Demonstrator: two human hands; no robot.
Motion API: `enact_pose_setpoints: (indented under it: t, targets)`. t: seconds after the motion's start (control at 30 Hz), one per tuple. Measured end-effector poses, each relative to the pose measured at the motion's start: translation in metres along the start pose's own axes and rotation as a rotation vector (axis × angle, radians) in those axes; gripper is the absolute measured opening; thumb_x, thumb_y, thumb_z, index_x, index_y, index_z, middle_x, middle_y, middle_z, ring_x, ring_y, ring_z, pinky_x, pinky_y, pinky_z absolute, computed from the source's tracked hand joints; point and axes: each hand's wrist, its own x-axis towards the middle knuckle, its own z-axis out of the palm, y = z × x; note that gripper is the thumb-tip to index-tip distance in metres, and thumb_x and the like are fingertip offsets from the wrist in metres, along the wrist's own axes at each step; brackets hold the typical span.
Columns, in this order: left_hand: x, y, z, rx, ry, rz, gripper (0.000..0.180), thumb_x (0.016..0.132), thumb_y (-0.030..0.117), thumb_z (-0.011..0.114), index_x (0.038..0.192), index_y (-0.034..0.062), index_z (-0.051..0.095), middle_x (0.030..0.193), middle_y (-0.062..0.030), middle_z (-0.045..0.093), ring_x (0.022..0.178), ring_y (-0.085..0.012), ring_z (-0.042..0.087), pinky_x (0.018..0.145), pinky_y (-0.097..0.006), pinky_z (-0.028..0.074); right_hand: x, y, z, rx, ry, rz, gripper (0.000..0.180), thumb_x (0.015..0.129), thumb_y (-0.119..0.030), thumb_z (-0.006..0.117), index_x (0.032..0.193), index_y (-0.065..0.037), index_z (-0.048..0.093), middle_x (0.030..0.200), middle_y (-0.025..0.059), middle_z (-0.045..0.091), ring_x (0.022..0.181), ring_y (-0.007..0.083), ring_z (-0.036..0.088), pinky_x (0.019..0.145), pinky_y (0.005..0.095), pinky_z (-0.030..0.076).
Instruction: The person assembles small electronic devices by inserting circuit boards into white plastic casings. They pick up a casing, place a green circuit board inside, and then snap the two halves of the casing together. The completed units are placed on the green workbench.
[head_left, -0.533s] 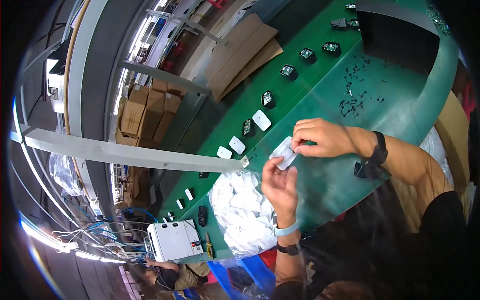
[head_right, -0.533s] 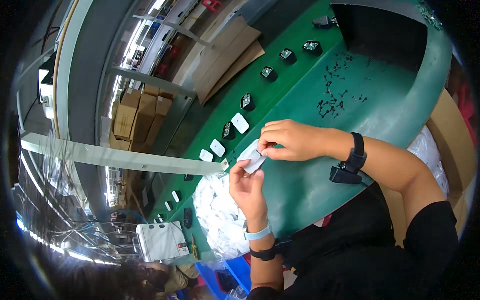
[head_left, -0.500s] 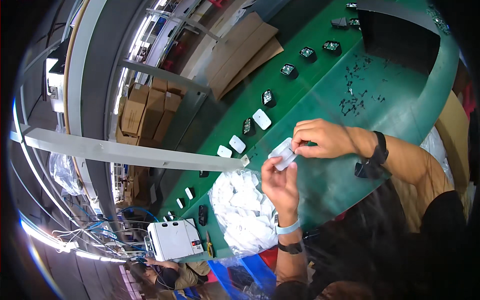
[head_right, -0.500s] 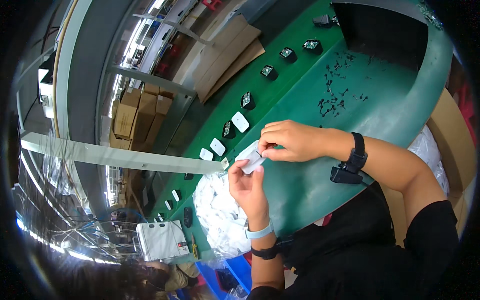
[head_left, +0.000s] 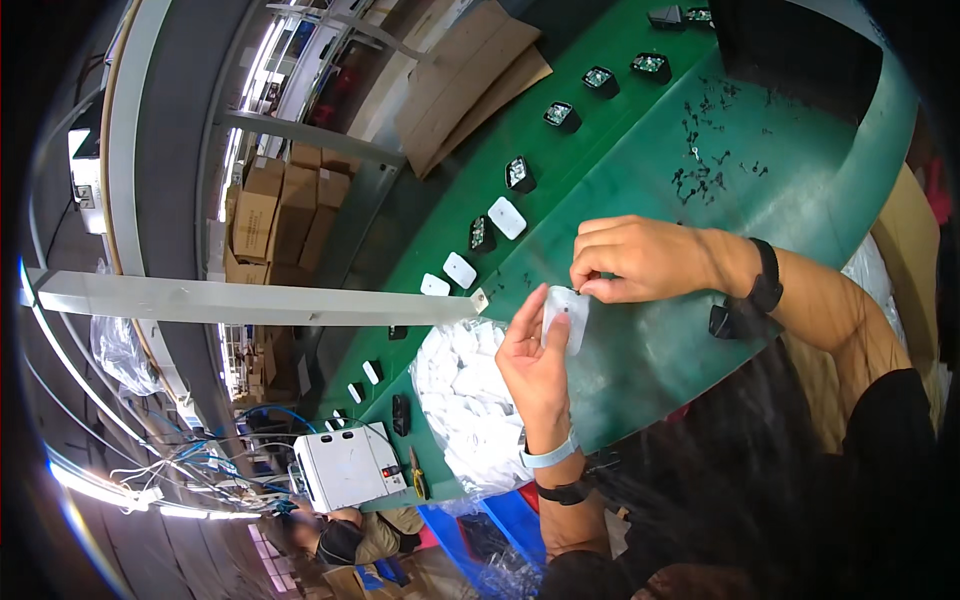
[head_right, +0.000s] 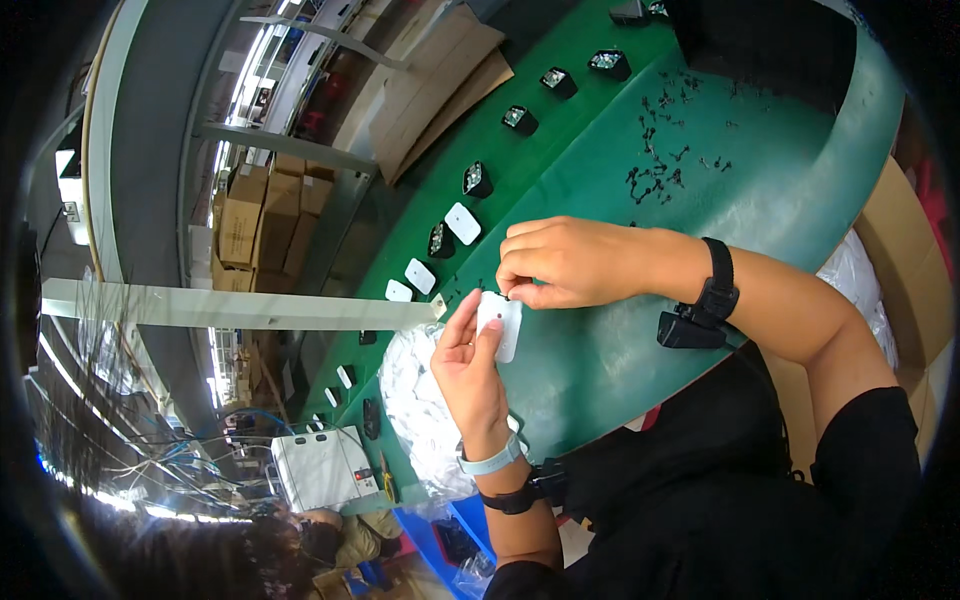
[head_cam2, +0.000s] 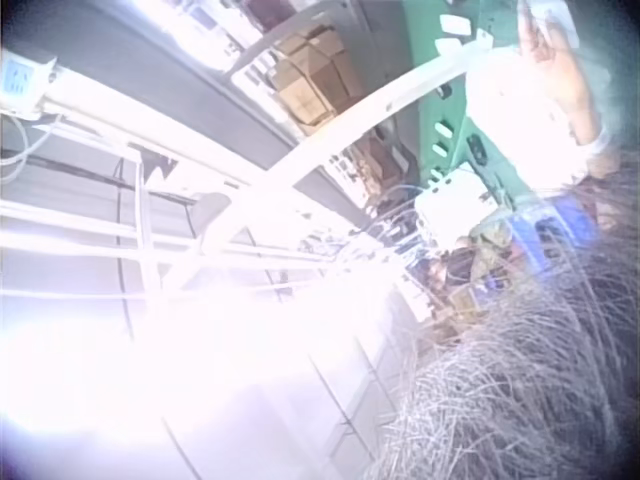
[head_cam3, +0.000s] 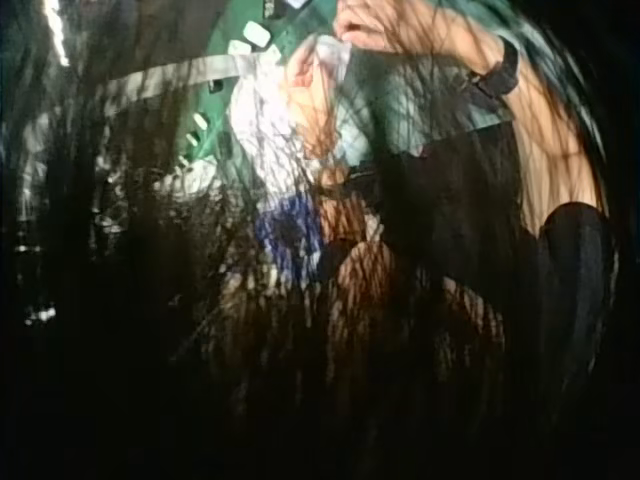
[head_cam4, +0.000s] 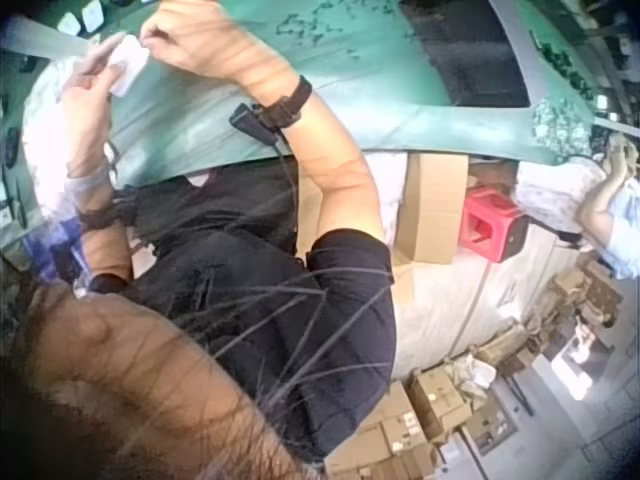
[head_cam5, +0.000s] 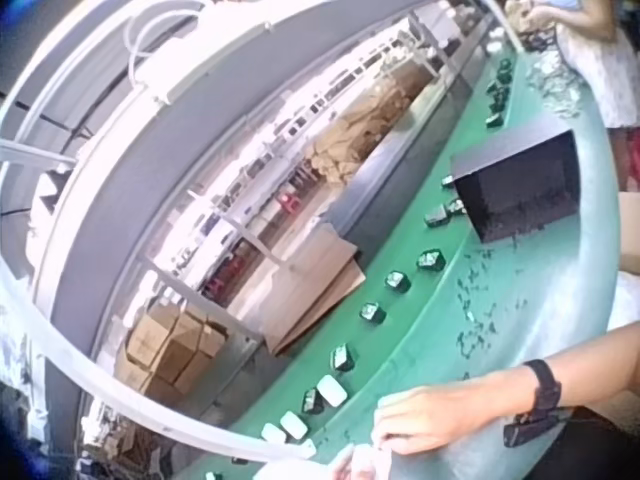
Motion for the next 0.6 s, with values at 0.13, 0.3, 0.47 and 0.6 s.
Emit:
enact_pose_setpoints:
  t: [0.13, 0.3, 0.47, 0.6]
  targets:
    - [0.001, 0.003, -0.001, 0.025, -0.078, -0.112, 0.040, 0.090, -0.007, 0.063, 0.129, -0.0089, 0.055, 0.107, -0.0131, 0.069, 0.097, -0.0137, 0.065, 0.084, -0.024, 0.052, -0.005, 0.002, 0.006, -0.115, -0.024, -0.111, 0.012, 0.085, -0.012, 0.069, 0.088, -0.004, 0.061, 0.084, 0.0064, 0.059, 0.081, 0.0253, 0.057, 0.068, 0.0370, 0.050]
    - [0.005, 0.004, -0.012, -0.133, -0.090, -0.263, 0.031, 0.095, 0.002, 0.060, 0.124, -0.0080, 0.060, 0.109, -0.0127, 0.069, 0.096, -0.0153, 0.066, 0.086, -0.027, 0.052, -0.003, 0.000, 0.010, -0.209, -0.056, -0.170, 0.012, 0.084, -0.012, 0.069, 0.087, -0.004, 0.060, 0.082, 0.0055, 0.057, 0.080, 0.0237, 0.056, 0.065, 0.0357, 0.051]
    - [0.004, 0.007, -0.012, -0.226, -0.123, -0.299, 0.030, 0.098, 0.008, 0.059, 0.123, -0.0086, 0.062, 0.111, -0.0136, 0.069, 0.100, -0.0172, 0.066, 0.090, -0.029, 0.052, -0.005, -0.002, 0.010, -0.332, -0.111, -0.198, 0.012, 0.082, -0.012, 0.069, 0.086, -0.004, 0.060, 0.080, 0.0045, 0.056, 0.080, 0.0214, 0.055, 0.064, 0.0339, 0.052]
    - [0.008, 0.004, -0.016, -0.181, -0.165, -0.339, 0.032, 0.098, 0.009, 0.058, 0.124, -0.0099, 0.061, 0.112, -0.0145, 0.069, 0.100, -0.0178, 0.066, 0.090, -0.030, 0.052, -0.004, -0.007, 0.010, -0.394, -0.135, -0.242, 0.010, 0.079, -0.010, 0.066, 0.083, -0.003, 0.061, 0.080, 0.0049, 0.057, 0.081, 0.0206, 0.056, 0.064, 0.0329, 0.053]
